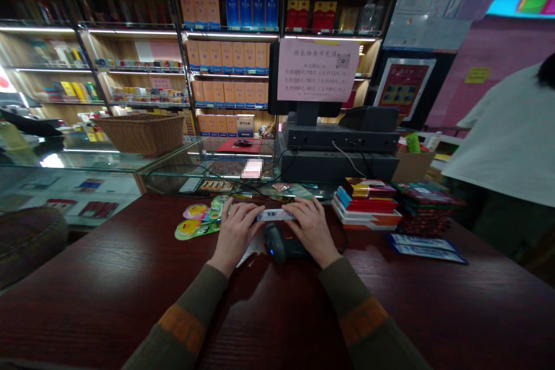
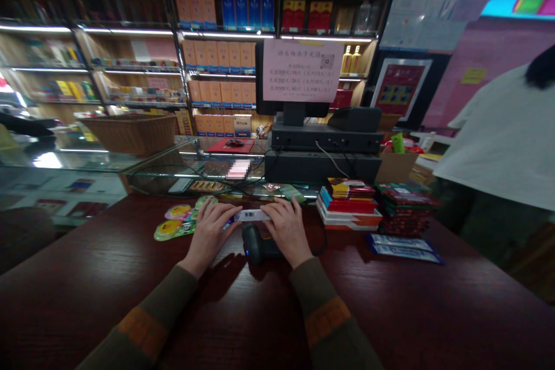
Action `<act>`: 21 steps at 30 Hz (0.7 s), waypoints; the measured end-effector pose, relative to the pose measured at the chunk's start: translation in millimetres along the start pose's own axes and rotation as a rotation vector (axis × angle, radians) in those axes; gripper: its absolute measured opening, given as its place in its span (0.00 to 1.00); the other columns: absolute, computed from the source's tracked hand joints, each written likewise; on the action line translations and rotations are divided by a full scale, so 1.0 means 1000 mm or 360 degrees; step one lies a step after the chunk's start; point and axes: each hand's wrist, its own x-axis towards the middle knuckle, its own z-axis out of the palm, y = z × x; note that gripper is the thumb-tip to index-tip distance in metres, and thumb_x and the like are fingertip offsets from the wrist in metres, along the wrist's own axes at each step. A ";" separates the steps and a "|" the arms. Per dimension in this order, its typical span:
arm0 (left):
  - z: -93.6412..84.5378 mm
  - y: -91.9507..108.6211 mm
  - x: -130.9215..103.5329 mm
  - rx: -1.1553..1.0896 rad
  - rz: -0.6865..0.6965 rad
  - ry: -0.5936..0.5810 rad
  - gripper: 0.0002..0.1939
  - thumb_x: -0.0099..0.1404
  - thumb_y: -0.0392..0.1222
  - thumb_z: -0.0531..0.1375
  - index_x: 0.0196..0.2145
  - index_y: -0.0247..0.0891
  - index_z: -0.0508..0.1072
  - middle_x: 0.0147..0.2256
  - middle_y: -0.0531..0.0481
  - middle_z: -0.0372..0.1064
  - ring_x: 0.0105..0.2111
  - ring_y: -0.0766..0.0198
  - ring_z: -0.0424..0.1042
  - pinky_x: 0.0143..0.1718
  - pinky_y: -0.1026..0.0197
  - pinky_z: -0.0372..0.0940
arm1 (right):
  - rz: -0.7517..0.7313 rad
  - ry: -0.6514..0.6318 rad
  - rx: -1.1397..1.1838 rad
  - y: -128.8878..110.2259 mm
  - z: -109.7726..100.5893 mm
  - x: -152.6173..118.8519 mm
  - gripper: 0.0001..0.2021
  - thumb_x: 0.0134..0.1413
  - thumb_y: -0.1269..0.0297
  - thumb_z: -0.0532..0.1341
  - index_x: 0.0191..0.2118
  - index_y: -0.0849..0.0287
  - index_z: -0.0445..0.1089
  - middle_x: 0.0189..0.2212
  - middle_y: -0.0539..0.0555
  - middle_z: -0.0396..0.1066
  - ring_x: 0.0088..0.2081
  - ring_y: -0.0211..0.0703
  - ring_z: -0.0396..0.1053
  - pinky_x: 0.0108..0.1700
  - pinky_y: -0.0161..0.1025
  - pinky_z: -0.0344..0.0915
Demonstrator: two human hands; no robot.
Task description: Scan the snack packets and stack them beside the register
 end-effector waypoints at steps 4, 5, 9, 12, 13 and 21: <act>0.003 -0.002 -0.002 0.0026 -0.0006 -0.0010 0.15 0.69 0.43 0.61 0.53 0.45 0.74 0.43 0.50 0.76 0.45 0.58 0.72 0.65 0.42 0.52 | 0.0008 -0.0012 -0.0001 -0.001 0.002 -0.001 0.15 0.65 0.66 0.60 0.55 0.51 0.71 0.51 0.54 0.76 0.59 0.51 0.65 0.66 0.59 0.48; 0.003 -0.002 -0.002 0.0037 -0.0004 -0.0006 0.15 0.69 0.43 0.61 0.53 0.45 0.74 0.43 0.50 0.76 0.45 0.58 0.72 0.65 0.42 0.52 | 0.0008 -0.0013 0.0004 -0.002 0.002 -0.001 0.15 0.65 0.66 0.60 0.55 0.52 0.71 0.51 0.54 0.76 0.58 0.52 0.65 0.67 0.59 0.47; 0.005 -0.004 -0.003 0.0074 -0.0001 0.0005 0.17 0.69 0.43 0.61 0.55 0.44 0.73 0.43 0.49 0.76 0.45 0.57 0.71 0.65 0.42 0.53 | 0.0004 -0.0017 0.0016 -0.002 0.003 -0.001 0.15 0.65 0.66 0.60 0.55 0.51 0.71 0.51 0.54 0.76 0.58 0.51 0.66 0.67 0.59 0.48; 0.006 -0.004 -0.003 0.0077 -0.0012 -0.0013 0.15 0.69 0.43 0.61 0.53 0.45 0.74 0.43 0.49 0.76 0.46 0.57 0.71 0.65 0.42 0.52 | -0.0011 -0.0020 0.0005 0.000 0.004 -0.002 0.16 0.65 0.67 0.60 0.56 0.52 0.71 0.51 0.53 0.76 0.58 0.51 0.65 0.67 0.59 0.48; 0.006 -0.004 -0.003 0.0081 -0.0018 -0.0018 0.14 0.69 0.43 0.61 0.52 0.45 0.74 0.43 0.50 0.76 0.46 0.57 0.71 0.65 0.42 0.52 | -0.0019 -0.0021 -0.0003 0.001 0.004 -0.003 0.16 0.65 0.67 0.60 0.56 0.52 0.70 0.51 0.53 0.76 0.58 0.51 0.65 0.67 0.59 0.48; 0.007 -0.011 -0.006 0.0149 -0.0069 -0.0034 0.15 0.68 0.44 0.62 0.52 0.46 0.74 0.45 0.49 0.76 0.47 0.56 0.71 0.65 0.42 0.51 | 0.0047 -0.0013 -0.0084 0.021 0.003 -0.012 0.19 0.64 0.68 0.58 0.58 0.52 0.69 0.53 0.56 0.75 0.59 0.52 0.66 0.65 0.59 0.51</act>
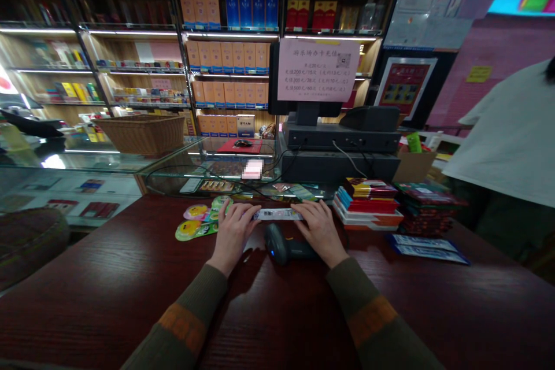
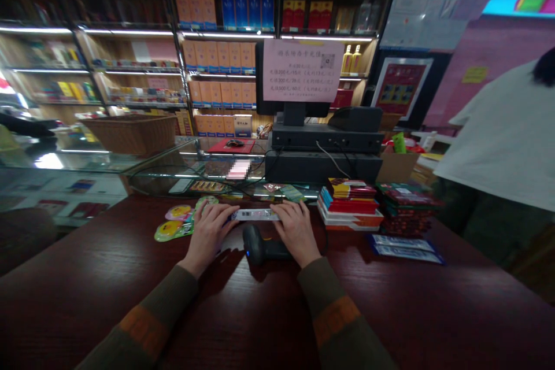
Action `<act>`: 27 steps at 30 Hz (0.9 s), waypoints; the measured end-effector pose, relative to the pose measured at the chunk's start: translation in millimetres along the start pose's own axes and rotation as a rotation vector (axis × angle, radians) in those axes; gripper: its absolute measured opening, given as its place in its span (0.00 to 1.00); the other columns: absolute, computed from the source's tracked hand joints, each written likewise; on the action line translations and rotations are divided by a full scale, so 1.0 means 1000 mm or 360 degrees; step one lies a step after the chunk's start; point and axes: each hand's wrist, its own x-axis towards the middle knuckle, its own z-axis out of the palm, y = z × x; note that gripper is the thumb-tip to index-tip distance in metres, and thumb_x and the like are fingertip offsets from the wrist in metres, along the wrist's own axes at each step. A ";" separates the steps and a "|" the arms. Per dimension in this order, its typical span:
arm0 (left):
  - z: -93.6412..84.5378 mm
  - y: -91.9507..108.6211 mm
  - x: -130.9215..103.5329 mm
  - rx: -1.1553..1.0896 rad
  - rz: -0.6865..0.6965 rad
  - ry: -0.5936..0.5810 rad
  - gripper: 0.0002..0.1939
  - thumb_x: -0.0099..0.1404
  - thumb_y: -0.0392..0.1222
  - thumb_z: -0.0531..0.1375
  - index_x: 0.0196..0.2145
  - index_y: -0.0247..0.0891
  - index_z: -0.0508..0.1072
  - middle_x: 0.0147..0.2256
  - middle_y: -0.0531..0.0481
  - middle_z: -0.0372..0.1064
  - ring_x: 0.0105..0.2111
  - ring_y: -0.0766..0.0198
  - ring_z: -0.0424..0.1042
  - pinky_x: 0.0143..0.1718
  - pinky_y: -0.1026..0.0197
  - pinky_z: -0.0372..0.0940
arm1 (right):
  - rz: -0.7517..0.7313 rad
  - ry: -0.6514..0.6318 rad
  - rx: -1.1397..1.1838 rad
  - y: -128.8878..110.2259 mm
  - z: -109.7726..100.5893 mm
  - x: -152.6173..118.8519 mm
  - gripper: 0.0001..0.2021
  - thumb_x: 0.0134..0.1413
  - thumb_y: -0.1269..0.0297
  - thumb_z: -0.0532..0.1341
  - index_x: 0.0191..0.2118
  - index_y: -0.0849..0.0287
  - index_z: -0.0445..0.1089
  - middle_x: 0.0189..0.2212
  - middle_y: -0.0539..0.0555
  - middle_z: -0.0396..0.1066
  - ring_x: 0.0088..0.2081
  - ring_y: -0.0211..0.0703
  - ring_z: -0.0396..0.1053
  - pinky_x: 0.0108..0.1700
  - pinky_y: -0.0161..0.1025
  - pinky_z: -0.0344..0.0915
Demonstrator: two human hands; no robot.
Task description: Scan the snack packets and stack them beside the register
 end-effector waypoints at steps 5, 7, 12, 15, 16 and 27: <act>-0.001 -0.005 0.000 0.0033 -0.0047 0.0006 0.15 0.67 0.43 0.63 0.52 0.45 0.74 0.44 0.49 0.76 0.47 0.56 0.72 0.65 0.43 0.51 | 0.0067 0.0007 0.0016 0.009 -0.001 -0.005 0.24 0.64 0.68 0.56 0.65 0.55 0.62 0.59 0.59 0.70 0.61 0.51 0.65 0.65 0.57 0.53; -0.001 -0.007 -0.001 0.0048 -0.0072 0.0010 0.15 0.67 0.43 0.63 0.52 0.45 0.75 0.44 0.49 0.76 0.47 0.55 0.72 0.64 0.42 0.51 | 0.0090 0.0011 0.0029 0.012 -0.003 -0.008 0.25 0.65 0.66 0.56 0.66 0.56 0.59 0.60 0.60 0.68 0.61 0.52 0.64 0.65 0.57 0.54; -0.001 -0.013 -0.003 0.0056 -0.0121 0.0002 0.15 0.68 0.43 0.62 0.52 0.45 0.74 0.44 0.47 0.76 0.47 0.53 0.72 0.64 0.40 0.52 | 0.0048 -0.0122 0.0114 0.011 -0.011 -0.017 0.23 0.67 0.61 0.55 0.65 0.56 0.62 0.58 0.61 0.71 0.60 0.52 0.67 0.65 0.58 0.56; 0.001 -0.015 -0.004 0.0069 -0.0137 0.0012 0.15 0.68 0.43 0.62 0.52 0.46 0.74 0.45 0.47 0.76 0.48 0.52 0.71 0.64 0.39 0.52 | -0.0033 -0.0293 0.0214 0.008 -0.018 -0.023 0.22 0.67 0.58 0.57 0.64 0.53 0.63 0.57 0.59 0.72 0.60 0.51 0.67 0.66 0.59 0.56; 0.001 -0.015 -0.004 0.0073 -0.0143 0.0012 0.15 0.68 0.43 0.62 0.52 0.46 0.74 0.45 0.47 0.76 0.47 0.52 0.71 0.64 0.39 0.51 | -0.0051 -0.0352 0.0250 0.007 -0.021 -0.025 0.23 0.66 0.56 0.58 0.64 0.53 0.63 0.57 0.59 0.72 0.60 0.51 0.66 0.66 0.59 0.56; 0.001 -0.020 -0.006 0.0116 -0.0171 -0.0031 0.15 0.68 0.43 0.62 0.52 0.45 0.74 0.45 0.47 0.76 0.48 0.52 0.71 0.64 0.39 0.51 | -0.0095 -0.0697 0.0403 0.008 -0.031 -0.035 0.33 0.52 0.53 0.70 0.62 0.55 0.64 0.53 0.59 0.73 0.55 0.52 0.70 0.66 0.60 0.53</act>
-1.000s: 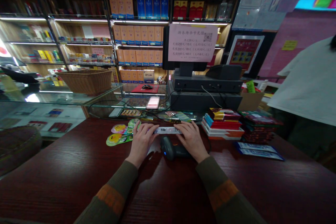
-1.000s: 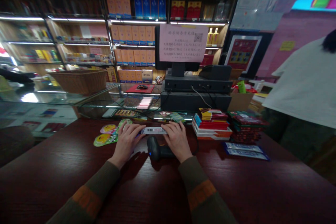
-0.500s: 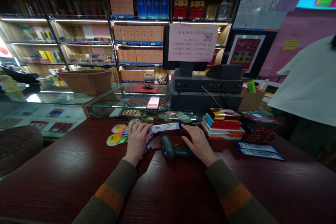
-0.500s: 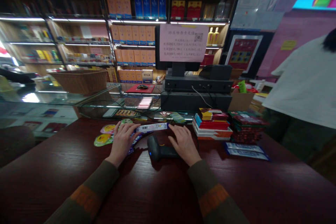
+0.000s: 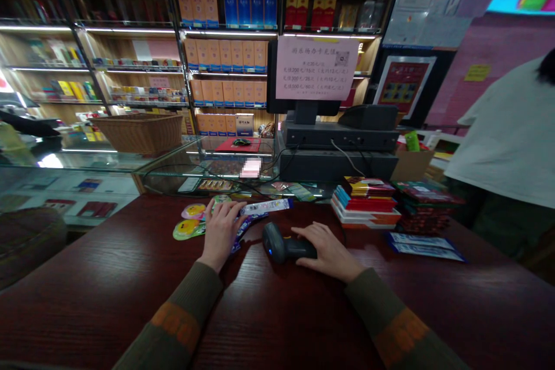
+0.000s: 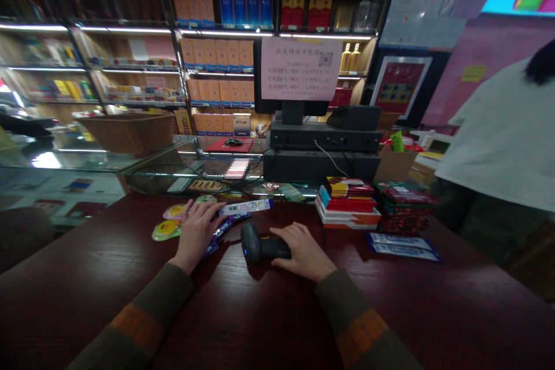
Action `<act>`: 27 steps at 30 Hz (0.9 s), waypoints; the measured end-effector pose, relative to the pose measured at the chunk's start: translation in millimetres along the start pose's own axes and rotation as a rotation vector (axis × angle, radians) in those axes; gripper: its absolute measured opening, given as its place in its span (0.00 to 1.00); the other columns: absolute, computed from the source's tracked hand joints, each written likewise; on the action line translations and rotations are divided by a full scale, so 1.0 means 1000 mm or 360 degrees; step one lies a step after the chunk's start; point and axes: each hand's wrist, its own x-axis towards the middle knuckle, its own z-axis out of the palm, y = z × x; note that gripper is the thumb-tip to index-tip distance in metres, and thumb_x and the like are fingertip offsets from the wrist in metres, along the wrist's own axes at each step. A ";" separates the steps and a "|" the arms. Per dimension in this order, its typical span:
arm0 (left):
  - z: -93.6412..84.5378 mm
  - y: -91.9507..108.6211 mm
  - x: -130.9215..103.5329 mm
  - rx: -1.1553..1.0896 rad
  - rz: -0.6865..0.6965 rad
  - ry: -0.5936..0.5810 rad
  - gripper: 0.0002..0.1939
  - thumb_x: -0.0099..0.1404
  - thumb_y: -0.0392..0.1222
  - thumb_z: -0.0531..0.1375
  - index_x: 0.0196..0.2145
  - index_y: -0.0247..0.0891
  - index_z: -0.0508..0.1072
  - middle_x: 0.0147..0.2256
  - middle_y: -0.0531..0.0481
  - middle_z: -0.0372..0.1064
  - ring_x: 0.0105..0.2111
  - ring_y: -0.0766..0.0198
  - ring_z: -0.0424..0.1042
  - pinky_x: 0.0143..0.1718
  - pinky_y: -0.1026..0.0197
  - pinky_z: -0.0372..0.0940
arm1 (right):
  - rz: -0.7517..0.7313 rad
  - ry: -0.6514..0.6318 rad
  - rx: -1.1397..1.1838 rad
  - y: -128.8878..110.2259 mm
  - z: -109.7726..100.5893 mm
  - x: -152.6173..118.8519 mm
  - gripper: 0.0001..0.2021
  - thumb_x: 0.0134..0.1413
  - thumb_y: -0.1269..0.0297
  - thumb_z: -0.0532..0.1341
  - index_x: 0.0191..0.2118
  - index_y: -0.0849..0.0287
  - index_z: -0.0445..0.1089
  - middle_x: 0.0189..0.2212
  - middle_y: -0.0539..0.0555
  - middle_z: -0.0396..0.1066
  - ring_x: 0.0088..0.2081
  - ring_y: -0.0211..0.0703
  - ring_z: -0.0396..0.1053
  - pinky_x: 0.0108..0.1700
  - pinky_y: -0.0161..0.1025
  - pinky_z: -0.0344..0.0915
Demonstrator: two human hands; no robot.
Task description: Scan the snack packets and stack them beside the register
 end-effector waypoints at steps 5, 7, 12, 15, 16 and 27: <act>0.001 -0.002 -0.001 0.0004 -0.0008 0.0017 0.15 0.68 0.44 0.61 0.52 0.45 0.74 0.45 0.47 0.76 0.47 0.52 0.71 0.64 0.39 0.51 | 0.0000 -0.0024 0.0008 -0.004 0.002 0.000 0.29 0.55 0.58 0.68 0.61 0.55 0.65 0.51 0.58 0.74 0.52 0.52 0.70 0.61 0.55 0.59; 0.002 -0.003 -0.001 0.0008 -0.0015 0.0018 0.15 0.68 0.45 0.61 0.52 0.45 0.74 0.45 0.47 0.76 0.47 0.52 0.71 0.64 0.39 0.51 | -0.0002 -0.0025 0.0001 -0.004 0.002 -0.001 0.28 0.56 0.58 0.68 0.61 0.55 0.65 0.51 0.58 0.74 0.52 0.52 0.70 0.60 0.53 0.60; 0.003 -0.004 -0.001 0.0002 -0.0027 0.0035 0.14 0.68 0.45 0.60 0.51 0.45 0.75 0.45 0.46 0.76 0.47 0.51 0.72 0.63 0.39 0.52 | -0.0039 0.0013 -0.0013 -0.005 0.002 -0.002 0.26 0.58 0.57 0.66 0.61 0.53 0.65 0.53 0.58 0.74 0.52 0.51 0.70 0.58 0.51 0.62; 0.003 -0.004 -0.002 0.0001 -0.0022 0.0035 0.14 0.68 0.44 0.60 0.51 0.46 0.75 0.45 0.46 0.76 0.47 0.51 0.72 0.63 0.39 0.52 | -0.0073 0.0054 -0.0012 -0.006 0.002 -0.001 0.26 0.59 0.57 0.65 0.61 0.53 0.64 0.54 0.58 0.73 0.53 0.51 0.70 0.59 0.52 0.60; 0.003 -0.004 -0.002 0.0005 -0.0021 0.0030 0.14 0.68 0.44 0.60 0.51 0.45 0.75 0.45 0.46 0.76 0.47 0.51 0.72 0.63 0.39 0.52 | -0.0085 0.0067 -0.0011 -0.007 0.002 -0.001 0.26 0.60 0.57 0.65 0.62 0.53 0.64 0.54 0.58 0.73 0.54 0.52 0.69 0.60 0.53 0.59; 0.002 -0.001 -0.002 0.0005 0.0021 0.0047 0.14 0.68 0.44 0.61 0.51 0.46 0.75 0.44 0.46 0.76 0.47 0.53 0.72 0.64 0.39 0.52 | -0.0121 0.0187 0.0050 -0.021 -0.006 0.002 0.27 0.59 0.58 0.65 0.63 0.51 0.64 0.52 0.57 0.75 0.55 0.52 0.69 0.61 0.53 0.59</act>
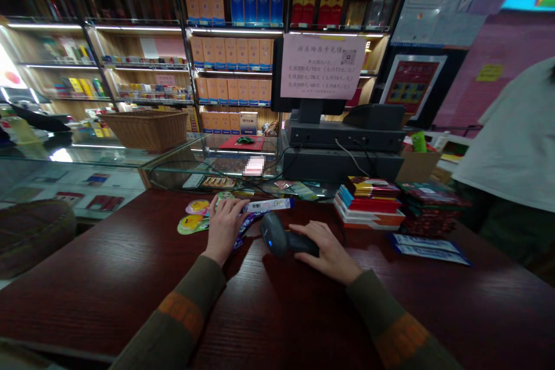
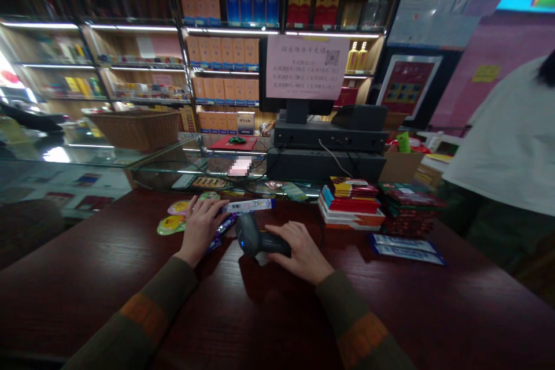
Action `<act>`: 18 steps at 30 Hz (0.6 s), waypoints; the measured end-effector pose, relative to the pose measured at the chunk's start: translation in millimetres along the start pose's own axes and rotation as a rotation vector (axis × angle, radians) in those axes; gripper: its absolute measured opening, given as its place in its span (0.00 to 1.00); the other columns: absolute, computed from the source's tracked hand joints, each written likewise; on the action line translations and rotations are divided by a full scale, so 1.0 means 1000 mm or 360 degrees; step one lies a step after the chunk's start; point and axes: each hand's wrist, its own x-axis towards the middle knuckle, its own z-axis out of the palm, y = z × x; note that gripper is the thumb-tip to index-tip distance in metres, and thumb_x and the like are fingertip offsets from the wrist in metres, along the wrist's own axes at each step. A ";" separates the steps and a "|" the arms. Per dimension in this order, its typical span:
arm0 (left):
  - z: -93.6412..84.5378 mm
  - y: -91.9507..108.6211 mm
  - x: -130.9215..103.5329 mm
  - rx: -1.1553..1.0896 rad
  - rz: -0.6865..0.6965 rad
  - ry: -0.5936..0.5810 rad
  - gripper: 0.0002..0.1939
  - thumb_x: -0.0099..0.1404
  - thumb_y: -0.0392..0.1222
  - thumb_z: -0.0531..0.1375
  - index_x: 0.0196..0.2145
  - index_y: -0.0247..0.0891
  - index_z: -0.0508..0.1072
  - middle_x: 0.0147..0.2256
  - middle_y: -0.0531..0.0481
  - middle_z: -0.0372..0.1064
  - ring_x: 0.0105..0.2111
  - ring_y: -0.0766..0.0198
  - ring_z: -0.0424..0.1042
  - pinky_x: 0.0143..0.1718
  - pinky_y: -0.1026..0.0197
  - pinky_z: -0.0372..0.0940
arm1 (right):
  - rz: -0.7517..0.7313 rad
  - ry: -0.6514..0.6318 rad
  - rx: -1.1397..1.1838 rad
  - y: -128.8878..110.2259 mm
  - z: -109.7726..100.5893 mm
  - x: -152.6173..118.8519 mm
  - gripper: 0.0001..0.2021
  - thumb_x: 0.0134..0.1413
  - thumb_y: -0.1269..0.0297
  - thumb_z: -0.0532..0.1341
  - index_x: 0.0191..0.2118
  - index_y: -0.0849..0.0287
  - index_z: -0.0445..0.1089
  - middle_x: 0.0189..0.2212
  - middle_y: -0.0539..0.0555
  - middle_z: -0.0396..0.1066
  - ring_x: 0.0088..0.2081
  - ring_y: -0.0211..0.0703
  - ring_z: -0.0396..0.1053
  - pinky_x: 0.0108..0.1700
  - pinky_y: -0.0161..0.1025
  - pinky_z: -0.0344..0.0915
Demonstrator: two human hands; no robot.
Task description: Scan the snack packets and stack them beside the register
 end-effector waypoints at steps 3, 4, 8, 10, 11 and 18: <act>0.001 0.000 0.000 -0.0006 0.0012 0.0011 0.15 0.68 0.44 0.62 0.51 0.46 0.75 0.44 0.47 0.76 0.47 0.53 0.72 0.65 0.39 0.51 | 0.0041 -0.0004 0.0055 -0.001 0.000 0.000 0.25 0.59 0.58 0.65 0.62 0.50 0.66 0.48 0.56 0.76 0.53 0.52 0.69 0.59 0.51 0.61; 0.001 -0.001 -0.001 -0.0011 0.0018 0.0015 0.15 0.68 0.44 0.62 0.51 0.46 0.75 0.44 0.47 0.76 0.47 0.54 0.72 0.65 0.39 0.51 | 0.0062 -0.0003 0.0072 -0.001 0.000 0.000 0.25 0.59 0.58 0.65 0.61 0.50 0.67 0.48 0.56 0.75 0.53 0.52 0.69 0.58 0.51 0.62; 0.001 0.000 0.000 -0.0036 0.0043 0.0044 0.15 0.68 0.44 0.61 0.52 0.46 0.74 0.44 0.48 0.76 0.46 0.55 0.71 0.65 0.41 0.50 | 0.0104 0.0000 0.0140 0.000 0.001 0.000 0.27 0.58 0.58 0.66 0.62 0.49 0.66 0.52 0.57 0.74 0.55 0.53 0.68 0.59 0.50 0.62; 0.000 0.000 0.000 -0.0039 0.0052 0.0061 0.14 0.69 0.44 0.61 0.52 0.46 0.75 0.44 0.48 0.76 0.47 0.55 0.71 0.66 0.41 0.50 | 0.0102 -0.0018 0.0169 0.001 0.001 0.000 0.27 0.58 0.57 0.66 0.62 0.50 0.66 0.53 0.57 0.73 0.55 0.53 0.68 0.59 0.50 0.62; -0.001 0.001 0.001 -0.0037 0.0055 0.0071 0.14 0.69 0.44 0.61 0.51 0.46 0.75 0.44 0.48 0.76 0.47 0.55 0.71 0.66 0.41 0.50 | 0.0103 -0.0026 0.0180 0.001 0.000 0.000 0.26 0.58 0.57 0.66 0.62 0.50 0.67 0.52 0.56 0.74 0.55 0.53 0.68 0.59 0.50 0.62; -0.001 0.001 0.000 -0.0041 0.0056 0.0046 0.14 0.70 0.43 0.59 0.51 0.45 0.75 0.45 0.48 0.76 0.48 0.55 0.71 0.66 0.42 0.49 | 0.0145 -0.0083 0.0269 0.001 0.000 0.000 0.24 0.57 0.54 0.67 0.58 0.50 0.69 0.52 0.56 0.74 0.56 0.54 0.66 0.61 0.53 0.59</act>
